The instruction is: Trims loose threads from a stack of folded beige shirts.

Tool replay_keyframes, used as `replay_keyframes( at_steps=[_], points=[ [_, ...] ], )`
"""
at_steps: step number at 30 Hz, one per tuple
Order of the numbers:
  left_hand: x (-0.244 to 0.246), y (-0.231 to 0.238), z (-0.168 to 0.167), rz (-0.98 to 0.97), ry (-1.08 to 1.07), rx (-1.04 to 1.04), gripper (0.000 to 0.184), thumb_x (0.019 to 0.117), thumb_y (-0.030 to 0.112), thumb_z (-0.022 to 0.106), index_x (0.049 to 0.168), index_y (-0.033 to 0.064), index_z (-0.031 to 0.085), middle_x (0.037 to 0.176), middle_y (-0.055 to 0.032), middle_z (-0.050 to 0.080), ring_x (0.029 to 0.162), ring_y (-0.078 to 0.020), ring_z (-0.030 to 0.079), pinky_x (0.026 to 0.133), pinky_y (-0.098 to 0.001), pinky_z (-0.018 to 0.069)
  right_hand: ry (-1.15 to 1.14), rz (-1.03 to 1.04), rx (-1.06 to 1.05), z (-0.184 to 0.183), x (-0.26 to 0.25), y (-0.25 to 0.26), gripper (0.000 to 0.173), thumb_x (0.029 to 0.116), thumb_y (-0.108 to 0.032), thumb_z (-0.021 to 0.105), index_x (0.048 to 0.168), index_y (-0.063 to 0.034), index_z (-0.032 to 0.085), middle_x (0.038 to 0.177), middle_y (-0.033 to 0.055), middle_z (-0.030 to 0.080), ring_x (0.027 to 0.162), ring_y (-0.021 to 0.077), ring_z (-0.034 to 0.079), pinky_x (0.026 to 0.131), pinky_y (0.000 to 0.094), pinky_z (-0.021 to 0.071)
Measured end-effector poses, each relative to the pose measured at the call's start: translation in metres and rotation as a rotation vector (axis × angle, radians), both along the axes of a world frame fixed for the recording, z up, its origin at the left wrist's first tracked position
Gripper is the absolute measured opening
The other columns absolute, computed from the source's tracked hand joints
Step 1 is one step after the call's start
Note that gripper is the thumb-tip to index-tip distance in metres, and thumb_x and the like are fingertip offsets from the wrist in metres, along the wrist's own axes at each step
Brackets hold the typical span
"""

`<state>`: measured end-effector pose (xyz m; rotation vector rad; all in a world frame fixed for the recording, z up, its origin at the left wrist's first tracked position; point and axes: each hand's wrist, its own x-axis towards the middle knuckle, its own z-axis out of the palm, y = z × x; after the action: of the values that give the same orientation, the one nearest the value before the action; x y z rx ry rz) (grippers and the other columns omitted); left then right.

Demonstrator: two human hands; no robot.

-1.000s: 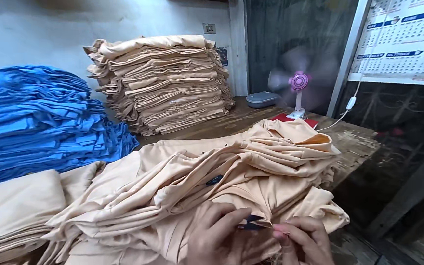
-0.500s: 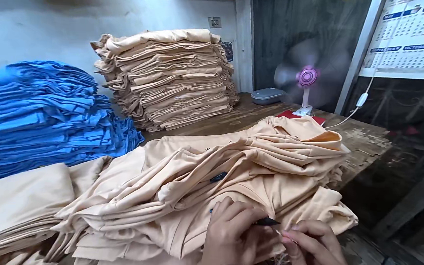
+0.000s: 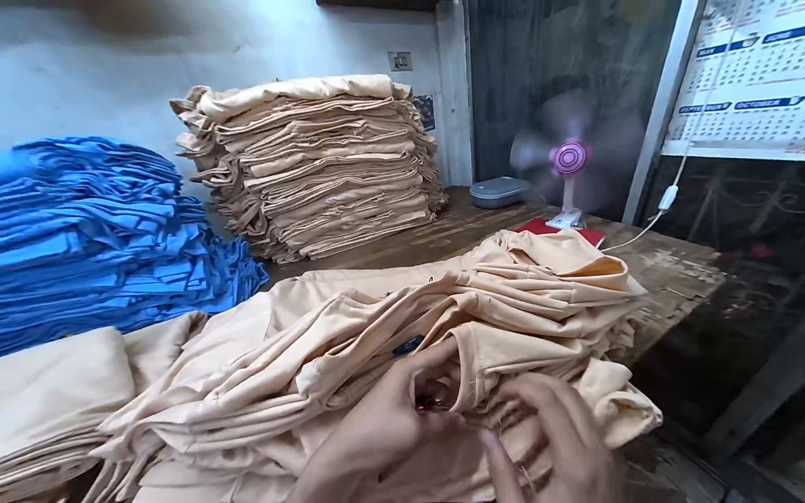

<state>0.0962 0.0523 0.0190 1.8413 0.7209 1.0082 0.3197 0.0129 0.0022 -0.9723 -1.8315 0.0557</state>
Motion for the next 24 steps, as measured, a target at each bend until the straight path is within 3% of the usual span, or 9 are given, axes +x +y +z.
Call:
replay_keyframes(
  at_steps=[2, 6, 8, 10, 12, 14, 17, 20, 24],
  points=[
    [-0.001, -0.001, -0.001, -0.022, -0.001, 0.015, 0.078, 0.0843, -0.002, 0.071, 0.155, 0.0072, 0.040, 0.117, -0.0030, 0.070, 0.071, -0.0083, 0.063, 0.062, -0.0240, 0.0557, 0.092, -0.011, 0.161, -0.016, -0.019, 0.021, 0.058, 0.0852, -0.046, 0.080, 0.127, -0.0066, 0.068, 0.120, 0.0136, 0.066, 0.108, 0.0210, 0.065, 0.091, 0.0389, 0.0581],
    [-0.006, -0.005, -0.012, -0.054, 0.028, 0.087, 0.081, 0.0805, -0.003, 0.067, 0.156, 0.0078, 0.039, 0.116, -0.0005, 0.071, 0.062, -0.0023, 0.054, 0.052, -0.0193, 0.0459, 0.238, 0.079, 0.348, -0.034, -0.024, 0.034, 0.012, 0.0924, -0.015, 0.073, 0.102, -0.0175, 0.081, 0.095, -0.0010, 0.072, 0.092, 0.0097, 0.067, 0.084, 0.0276, 0.0567],
    [-0.008, -0.011, -0.014, -0.018, 0.022, 0.125, 0.087, 0.0802, -0.002, 0.071, 0.159, 0.0064, 0.034, 0.121, -0.0027, 0.071, 0.064, -0.0040, 0.058, 0.054, -0.0206, 0.0493, 0.294, 0.146, 0.313, -0.033, -0.013, 0.024, 0.006, 0.0950, -0.015, 0.073, 0.097, -0.0167, 0.078, 0.092, -0.0044, 0.069, 0.091, 0.0053, 0.064, 0.084, 0.0218, 0.0545],
    [-0.006, -0.022, -0.015, 0.191, 0.042, 0.233, 0.076, 0.0817, 0.004, 0.075, 0.152, 0.0068, 0.046, 0.110, 0.0004, 0.075, 0.070, -0.0067, 0.066, 0.058, -0.0233, 0.0562, 0.327, 0.164, 0.277, -0.035, -0.002, 0.017, 0.004, 0.0949, -0.018, 0.075, 0.096, -0.0160, 0.078, 0.093, -0.0051, 0.068, 0.092, 0.0041, 0.064, 0.083, 0.0196, 0.0544],
    [-0.002, -0.031, -0.014, 0.465, 0.146, 0.503, 0.043, 0.0852, 0.015, 0.074, 0.128, 0.0135, 0.066, 0.100, 0.0078, 0.074, 0.081, -0.0039, 0.068, 0.067, -0.0227, 0.0589, 0.330, 0.178, 0.277, -0.039, 0.006, 0.014, 0.004, 0.0953, -0.018, 0.074, 0.096, -0.0165, 0.077, 0.095, -0.0055, 0.068, 0.095, 0.0045, 0.065, 0.086, 0.0202, 0.0545],
    [0.004, -0.036, -0.007, 0.646, 0.274, 0.790, 0.023, 0.0901, 0.023, 0.071, 0.113, 0.0245, 0.073, 0.105, 0.0086, 0.071, 0.099, -0.0073, 0.064, 0.086, -0.0318, 0.0522, 0.319, 0.186, 0.283, -0.043, 0.009, 0.013, 0.004, 0.0959, -0.019, 0.074, 0.097, -0.0171, 0.077, 0.096, -0.0054, 0.069, 0.097, 0.0051, 0.065, 0.088, 0.0214, 0.0544],
    [0.020, -0.040, -0.001, 0.722, 0.430, 1.112, 0.019, 0.1006, 0.021, 0.062, 0.116, 0.0272, 0.071, 0.107, 0.0044, 0.071, 0.102, -0.0151, 0.062, 0.094, -0.0412, 0.0427, 0.304, 0.194, 0.293, -0.045, 0.008, 0.012, 0.005, 0.0966, -0.019, 0.073, 0.099, -0.0172, 0.077, 0.099, -0.0051, 0.069, 0.099, 0.0051, 0.064, 0.090, 0.0210, 0.0535],
    [0.032, -0.040, -0.002, 0.715, 0.620, 1.349, 0.021, 0.1031, 0.012, 0.057, 0.119, 0.0155, 0.071, 0.110, -0.0023, 0.072, 0.100, -0.0194, 0.061, 0.096, -0.0393, 0.0400, 0.304, 0.188, 0.304, -0.046, 0.006, 0.014, 0.005, 0.0962, -0.019, 0.073, 0.099, -0.0172, 0.077, 0.100, -0.0050, 0.068, 0.100, 0.0047, 0.063, 0.091, 0.0207, 0.0525],
    [0.033, -0.031, -0.006, 0.770, 0.533, 1.237, 0.017, 0.1013, 0.015, 0.058, 0.110, 0.0175, 0.072, 0.102, -0.0003, 0.072, 0.096, -0.0190, 0.062, 0.091, -0.0403, 0.0428, 0.238, 0.225, 0.286, -0.046, 0.013, 0.015, 0.005, 0.0960, -0.022, 0.074, 0.098, -0.0193, 0.077, 0.097, -0.0055, 0.070, 0.098, 0.0067, 0.064, 0.091, 0.0258, 0.0521]
  ],
)
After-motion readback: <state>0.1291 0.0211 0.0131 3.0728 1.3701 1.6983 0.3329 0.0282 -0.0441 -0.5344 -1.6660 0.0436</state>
